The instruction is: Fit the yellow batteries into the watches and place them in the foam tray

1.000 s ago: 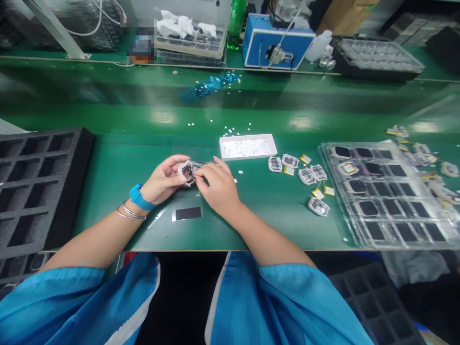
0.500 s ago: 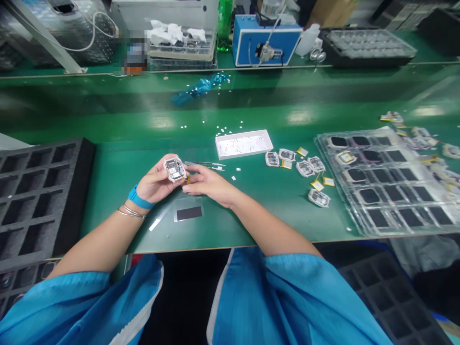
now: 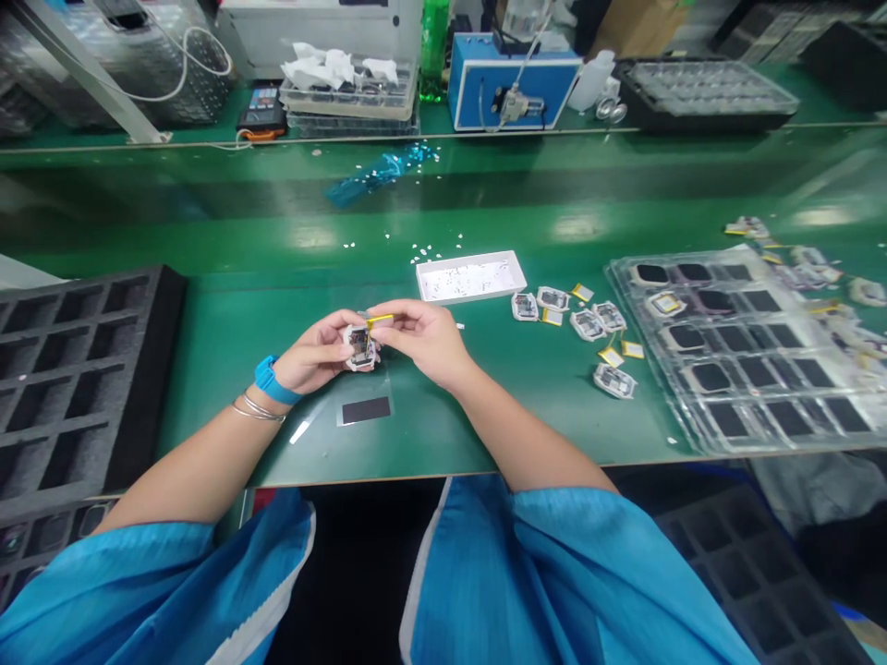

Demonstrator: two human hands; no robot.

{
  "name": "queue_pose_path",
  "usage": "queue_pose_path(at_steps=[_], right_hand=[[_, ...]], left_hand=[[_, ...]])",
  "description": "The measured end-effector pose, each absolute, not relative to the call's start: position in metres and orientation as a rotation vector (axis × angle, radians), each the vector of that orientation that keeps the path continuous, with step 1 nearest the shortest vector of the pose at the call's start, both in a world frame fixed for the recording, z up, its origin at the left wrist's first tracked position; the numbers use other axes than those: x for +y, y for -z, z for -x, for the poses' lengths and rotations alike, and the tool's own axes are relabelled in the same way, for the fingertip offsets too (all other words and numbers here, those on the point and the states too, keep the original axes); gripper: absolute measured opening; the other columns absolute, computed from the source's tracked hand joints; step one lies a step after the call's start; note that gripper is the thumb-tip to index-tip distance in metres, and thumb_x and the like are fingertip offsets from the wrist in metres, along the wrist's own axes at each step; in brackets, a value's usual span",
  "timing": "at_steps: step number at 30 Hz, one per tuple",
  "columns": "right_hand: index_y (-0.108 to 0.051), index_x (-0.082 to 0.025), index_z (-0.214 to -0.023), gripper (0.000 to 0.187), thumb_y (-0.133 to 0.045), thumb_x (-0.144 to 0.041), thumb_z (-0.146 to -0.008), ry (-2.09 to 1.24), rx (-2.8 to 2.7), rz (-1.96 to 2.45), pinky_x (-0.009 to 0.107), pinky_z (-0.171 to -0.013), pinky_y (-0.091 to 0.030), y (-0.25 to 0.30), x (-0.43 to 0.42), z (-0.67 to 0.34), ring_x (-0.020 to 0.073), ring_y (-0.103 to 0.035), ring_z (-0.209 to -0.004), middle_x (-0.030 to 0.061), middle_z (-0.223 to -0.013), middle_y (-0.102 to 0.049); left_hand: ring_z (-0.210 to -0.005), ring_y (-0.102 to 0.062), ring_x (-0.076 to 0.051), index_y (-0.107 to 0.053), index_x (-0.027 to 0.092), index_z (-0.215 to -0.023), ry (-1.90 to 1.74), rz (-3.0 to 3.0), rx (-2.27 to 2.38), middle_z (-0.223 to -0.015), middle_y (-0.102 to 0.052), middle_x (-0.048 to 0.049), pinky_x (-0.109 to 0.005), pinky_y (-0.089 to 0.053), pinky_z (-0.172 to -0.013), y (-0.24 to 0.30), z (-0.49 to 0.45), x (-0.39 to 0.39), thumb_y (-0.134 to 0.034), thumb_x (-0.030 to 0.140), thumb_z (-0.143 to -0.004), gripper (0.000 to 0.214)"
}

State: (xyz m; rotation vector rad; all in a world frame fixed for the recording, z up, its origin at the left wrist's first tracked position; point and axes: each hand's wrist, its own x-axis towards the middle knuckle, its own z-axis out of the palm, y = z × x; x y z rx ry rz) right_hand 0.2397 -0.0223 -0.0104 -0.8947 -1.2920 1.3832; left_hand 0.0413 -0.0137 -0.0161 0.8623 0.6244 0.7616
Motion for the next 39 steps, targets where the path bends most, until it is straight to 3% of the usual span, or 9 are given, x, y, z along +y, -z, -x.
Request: queue_pose_path(at_steps=[9, 15, 19, 23, 27, 29, 34, 39], right_hand=[[-0.077, -0.026, -0.101, 0.030, -0.079, -0.045, -0.078, -1.065, -1.507, 0.911, 0.035, -0.083, -0.061, 0.012, -0.027, -0.238, 0.0171, -0.072, -0.083, 0.0020, -0.093, -0.075], [-0.076, -0.026, -0.104, 0.020, -0.071, -0.029, -0.084, -0.813, -1.681, 1.050, 0.036, -0.083, -0.059, 0.014, -0.029, -0.236, 0.0172, -0.071, -0.082, 0.0014, -0.093, -0.076], [-0.075, -0.024, -0.106, 0.025, -0.069, -0.020, -0.082, -0.819, -1.711, 1.088, 0.034, -0.084, -0.057, 0.019, -0.021, -0.232, 0.0159, -0.070, -0.082, 0.0012, -0.094, -0.076], [-0.070, -0.024, -0.115, 0.034, -0.068, -0.023, -0.081, -0.819, -1.572, 1.161, 0.031, -0.080, -0.057, 0.012, -0.018, -0.238, 0.0156, -0.070, -0.087, 0.0023, -0.100, -0.076], [-0.072, -0.021, -0.085, 0.006, -0.066, -0.021, -0.085, -0.714, -1.803, 1.262, 0.032, -0.079, -0.054, 0.002, -0.048, -0.246, 0.0166, -0.067, -0.082, 0.0018, -0.088, -0.073], [-0.072, -0.020, -0.078, 0.009, -0.066, -0.015, -0.084, -0.724, -2.054, 1.293, 0.035, -0.081, -0.053, 0.005, -0.069, -0.245, 0.0181, -0.067, -0.083, 0.0025, -0.087, -0.073], [-0.075, -0.019, -0.089, 0.009, -0.072, -0.015, -0.082, -0.539, -2.209, 1.445, 0.043, -0.090, -0.053, 0.029, -0.100, -0.237, 0.0238, -0.063, -0.093, 0.0086, -0.101, -0.070], [-0.075, -0.018, -0.090, 0.009, -0.073, -0.015, -0.082, -0.537, -2.182, 1.482, 0.043, -0.089, -0.054, 0.033, -0.099, -0.234, 0.0241, -0.062, -0.094, 0.0086, -0.102, -0.069]], left_hand=[[-0.080, -0.076, -0.020, -0.060, 0.018, -0.099, -0.673, -0.799, 0.594, -0.086, -0.073, -0.0020, -0.028, -0.064, -0.067, 0.015, -0.043, -0.017, -0.087, 0.023, -0.066, 0.043], [-0.077, -0.076, -0.018, -0.059, 0.015, -0.097, -0.700, -0.785, 0.734, -0.083, -0.073, -0.0021, -0.025, -0.064, -0.063, 0.017, -0.050, -0.018, -0.083, 0.016, -0.068, 0.038], [-0.068, -0.075, -0.018, -0.056, 0.015, -0.089, -0.707, -0.765, 0.827, -0.077, -0.072, -0.0015, -0.022, -0.061, -0.056, 0.019, -0.056, -0.017, -0.080, 0.015, -0.069, 0.031], [-0.068, -0.075, -0.018, -0.058, 0.014, -0.090, -0.647, -0.753, 0.842, -0.084, -0.076, -0.0070, -0.018, -0.058, -0.052, 0.016, -0.049, -0.014, -0.075, 0.012, -0.073, 0.024], [-0.071, -0.075, -0.018, -0.062, 0.012, -0.095, -0.468, -0.709, 0.736, -0.086, -0.077, -0.0096, -0.029, -0.065, -0.068, 0.012, -0.037, -0.009, -0.071, 0.008, -0.075, 0.022], [-0.076, -0.076, -0.020, -0.063, 0.011, -0.094, -0.386, -0.700, 0.684, -0.084, -0.077, -0.0098, -0.036, -0.066, -0.075, 0.013, -0.033, -0.009, -0.071, 0.007, -0.075, 0.021], [-0.083, -0.076, -0.024, -0.064, 0.012, -0.089, -0.263, -0.740, 0.636, -0.089, -0.077, -0.0142, -0.040, -0.065, -0.076, 0.020, -0.036, -0.012, -0.077, 0.010, -0.074, 0.019], [-0.087, -0.076, -0.026, -0.064, 0.012, -0.089, -0.277, -0.741, 0.679, -0.096, -0.077, -0.0163, -0.041, -0.065, -0.075, 0.021, -0.037, -0.012, -0.079, 0.011, -0.071, 0.023]])
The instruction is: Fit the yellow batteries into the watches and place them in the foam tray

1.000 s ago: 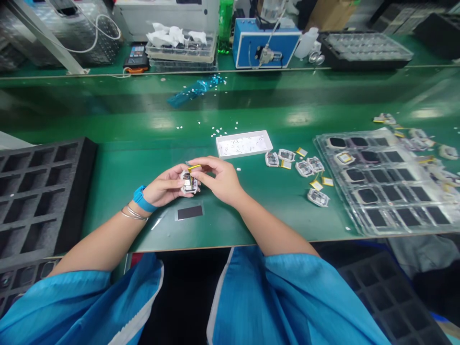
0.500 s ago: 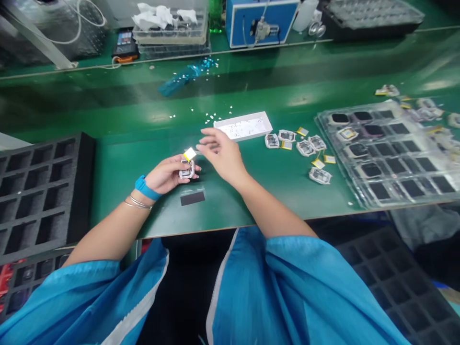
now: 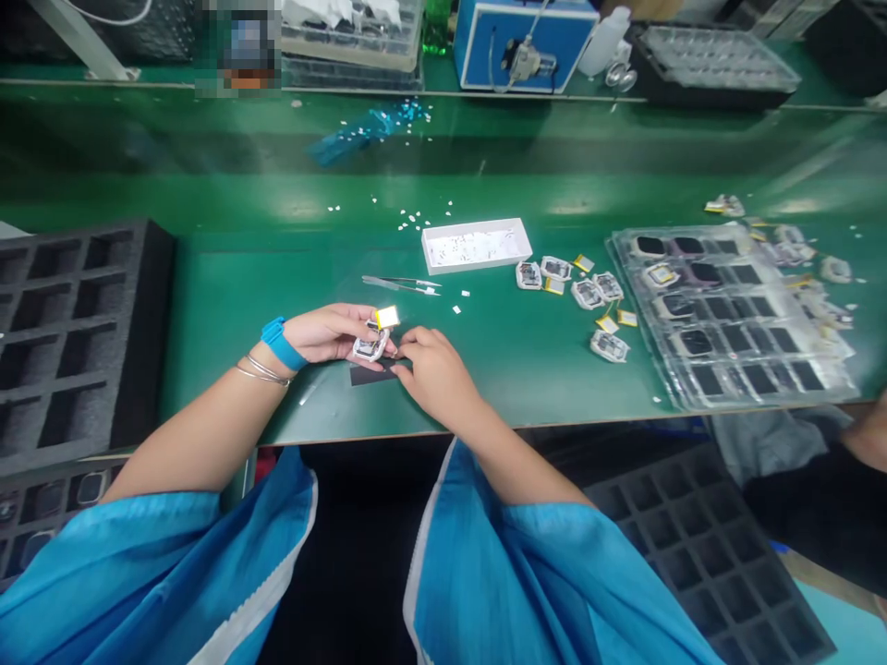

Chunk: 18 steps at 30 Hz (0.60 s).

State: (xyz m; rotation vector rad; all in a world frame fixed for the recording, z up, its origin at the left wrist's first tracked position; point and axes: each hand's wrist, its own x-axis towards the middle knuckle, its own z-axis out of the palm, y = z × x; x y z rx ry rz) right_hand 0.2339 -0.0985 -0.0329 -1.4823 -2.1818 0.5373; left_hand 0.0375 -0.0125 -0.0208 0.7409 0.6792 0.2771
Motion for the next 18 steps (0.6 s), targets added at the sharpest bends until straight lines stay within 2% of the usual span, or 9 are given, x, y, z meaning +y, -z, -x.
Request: queue_pose_path(at_steps=[11, 18], right_hand=[[-0.071, -0.018, -0.078, 0.007, -0.076, -0.012, -0.078, -0.662, -2.062, 1.557, 0.041, -0.088, -0.053, 0.036, -0.092, -0.231, 0.0218, -0.063, -0.092, 0.0056, -0.094, -0.065], [-0.064, -0.018, -0.086, 0.004, -0.065, -0.014, -0.088, -0.564, -2.158, 1.537, 0.045, -0.089, -0.051, 0.042, -0.097, -0.229, 0.0262, -0.057, -0.098, 0.0110, -0.103, -0.062]], left_hand=[[-0.084, -0.076, -0.025, -0.062, 0.012, -0.086, -0.271, -0.756, 0.693, -0.095, -0.077, -0.0157, -0.041, -0.065, -0.075, 0.014, -0.040, -0.014, -0.078, 0.011, -0.071, 0.022], [-0.083, -0.076, -0.024, -0.061, 0.011, -0.088, -0.271, -0.770, 0.747, -0.092, -0.077, -0.0140, -0.038, -0.064, -0.075, 0.010, -0.040, -0.014, -0.074, 0.008, -0.073, 0.020]])
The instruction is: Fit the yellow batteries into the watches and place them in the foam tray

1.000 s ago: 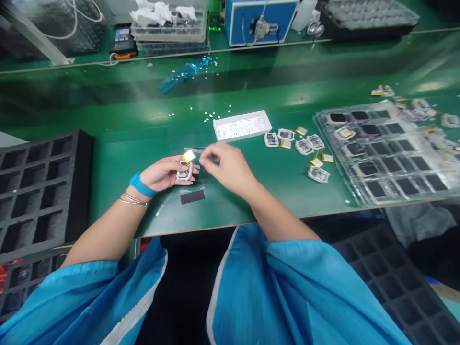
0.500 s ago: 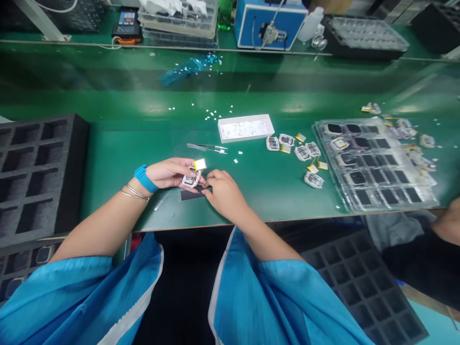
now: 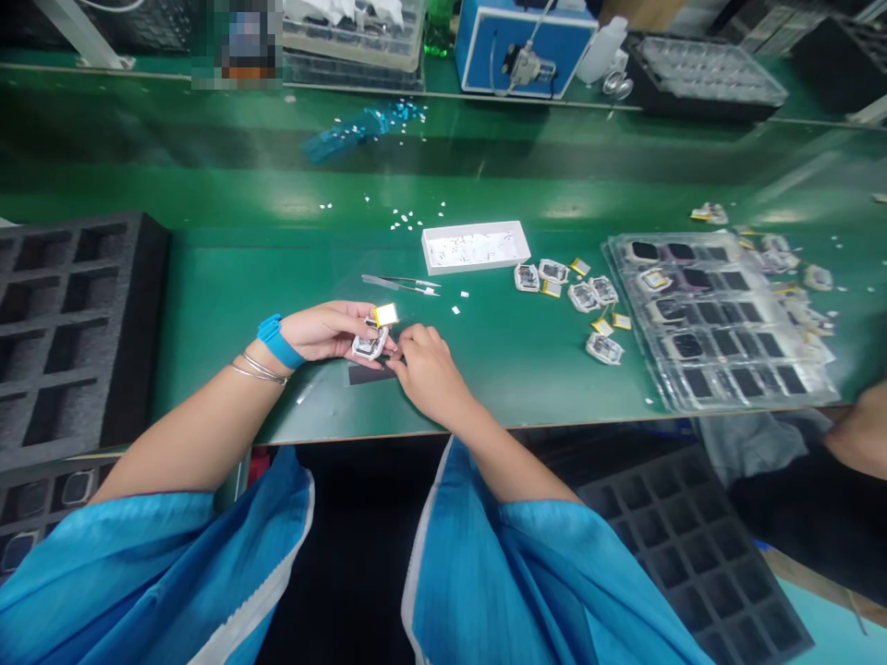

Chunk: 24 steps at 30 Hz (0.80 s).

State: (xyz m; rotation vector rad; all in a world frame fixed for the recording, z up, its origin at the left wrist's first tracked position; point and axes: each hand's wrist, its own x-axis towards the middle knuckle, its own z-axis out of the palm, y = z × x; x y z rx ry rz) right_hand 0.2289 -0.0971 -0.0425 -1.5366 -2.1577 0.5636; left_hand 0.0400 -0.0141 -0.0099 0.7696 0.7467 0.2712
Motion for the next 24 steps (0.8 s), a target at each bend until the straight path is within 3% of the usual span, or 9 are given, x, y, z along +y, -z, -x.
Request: queue_pose_path(at_steps=[6, 11, 15, 19, 24], right_hand=[[-0.059, -0.023, -0.089, 0.007, -0.057, -0.021, -0.095, -0.327, -2.170, 1.273, 0.043, -0.086, -0.049, 0.046, -0.120, -0.240, 0.0241, -0.056, -0.096, 0.0082, -0.103, -0.063], [-0.061, -0.025, -0.090, 0.007, -0.064, -0.019, -0.091, -0.145, -2.018, 0.971, 0.041, -0.090, -0.050, 0.004, -0.111, -0.249, 0.0204, -0.063, -0.097, 0.0041, -0.099, -0.069], [-0.064, -0.024, -0.076, 0.011, -0.069, -0.019, -0.085, -0.454, -1.955, 0.931, 0.042, -0.091, -0.052, -0.018, -0.067, -0.245, 0.0177, -0.069, -0.082, -0.0006, -0.085, -0.075], [-0.066, -0.020, -0.071, 0.016, -0.078, -0.031, -0.075, -0.970, -1.784, 1.066, 0.036, -0.074, -0.054, 0.002, -0.026, -0.234, 0.0190, -0.069, -0.075, 0.0022, -0.077, -0.074], [-0.062, -0.021, -0.070, 0.032, -0.084, -0.044, -0.067, -1.140, -1.556, 1.123, 0.035, -0.071, -0.053, 0.034, -0.020, -0.226, 0.0176, -0.065, -0.070, 0.0022, -0.073, -0.071]], left_hand=[[-0.076, -0.074, -0.020, -0.062, 0.011, -0.090, -0.287, -0.748, 0.767, -0.089, -0.076, -0.0129, -0.036, -0.065, -0.070, 0.003, -0.042, -0.017, -0.072, 0.005, -0.071, 0.022], [-0.073, -0.073, -0.018, -0.057, 0.012, -0.083, -0.359, -0.770, 0.900, -0.085, -0.076, -0.0122, -0.032, -0.064, -0.063, 0.003, -0.048, -0.018, -0.068, 0.002, -0.075, 0.016], [-0.061, -0.068, -0.013, -0.055, 0.012, -0.082, -0.592, -0.739, 1.054, -0.072, -0.071, -0.0049, -0.028, -0.062, -0.057, 0.005, -0.053, -0.016, -0.061, 0.002, -0.080, 0.012], [-0.056, -0.066, -0.011, -0.055, 0.012, -0.083, -0.716, -0.712, 1.120, -0.065, -0.066, -0.0010, -0.024, -0.061, -0.054, 0.006, -0.055, -0.015, -0.057, -0.001, -0.081, 0.014], [-0.056, -0.066, -0.012, -0.055, 0.013, -0.082, -0.731, -0.689, 1.126, -0.065, -0.065, -0.0016, -0.025, -0.061, -0.055, 0.007, -0.058, -0.016, -0.061, 0.001, -0.080, 0.013]])
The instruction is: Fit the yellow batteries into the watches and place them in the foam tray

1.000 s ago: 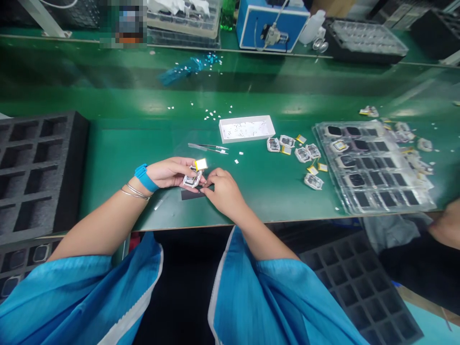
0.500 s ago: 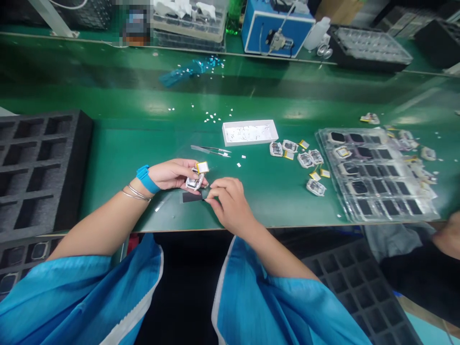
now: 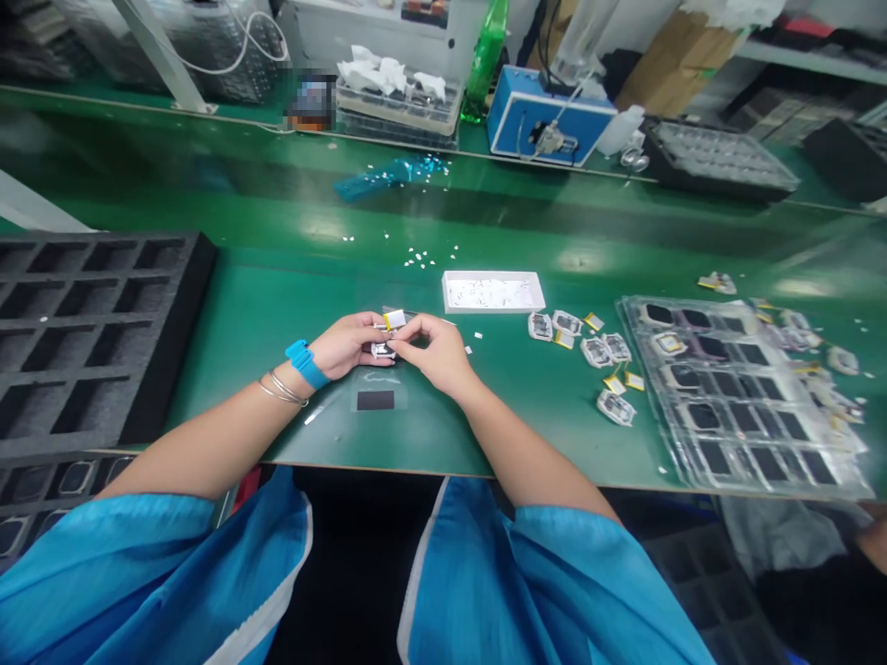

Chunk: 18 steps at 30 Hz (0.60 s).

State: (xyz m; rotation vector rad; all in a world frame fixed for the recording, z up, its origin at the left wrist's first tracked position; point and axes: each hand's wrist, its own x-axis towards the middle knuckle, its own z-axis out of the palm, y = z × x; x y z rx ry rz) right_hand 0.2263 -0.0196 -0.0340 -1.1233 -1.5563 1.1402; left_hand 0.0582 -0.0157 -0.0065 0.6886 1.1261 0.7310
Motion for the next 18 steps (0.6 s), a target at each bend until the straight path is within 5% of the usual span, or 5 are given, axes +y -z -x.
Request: queue_pose_path(at_steps=[8, 18], right_hand=[[-0.056, -0.024, -0.086, 0.038, -0.082, -0.047, -0.072, -1.153, -1.632, 1.042, 0.035, -0.077, -0.054, 0.0321, -0.0242, -0.2291, 0.0156, -0.064, -0.073, -0.0006, -0.080, -0.068], [-0.053, -0.023, -0.085, 0.030, -0.076, -0.041, -0.078, -1.108, -1.752, 1.041, 0.035, -0.077, -0.053, 0.0319, -0.0252, -0.2304, 0.0156, -0.064, -0.073, 0.0002, -0.081, -0.068]], left_hand=[[-0.053, -0.063, -0.010, -0.053, 0.013, -0.079, -0.722, -0.728, 1.162, -0.063, -0.063, 0.0001, -0.024, -0.060, -0.054, 0.0019, -0.0616, -0.0183, -0.060, 0.002, -0.083, 0.014], [-0.050, -0.061, -0.009, -0.051, 0.014, -0.076, -0.686, -0.780, 1.189, -0.058, -0.060, 0.0022, -0.022, -0.058, -0.051, 0.0023, -0.0626, -0.0185, -0.060, 0.002, -0.083, 0.017]])
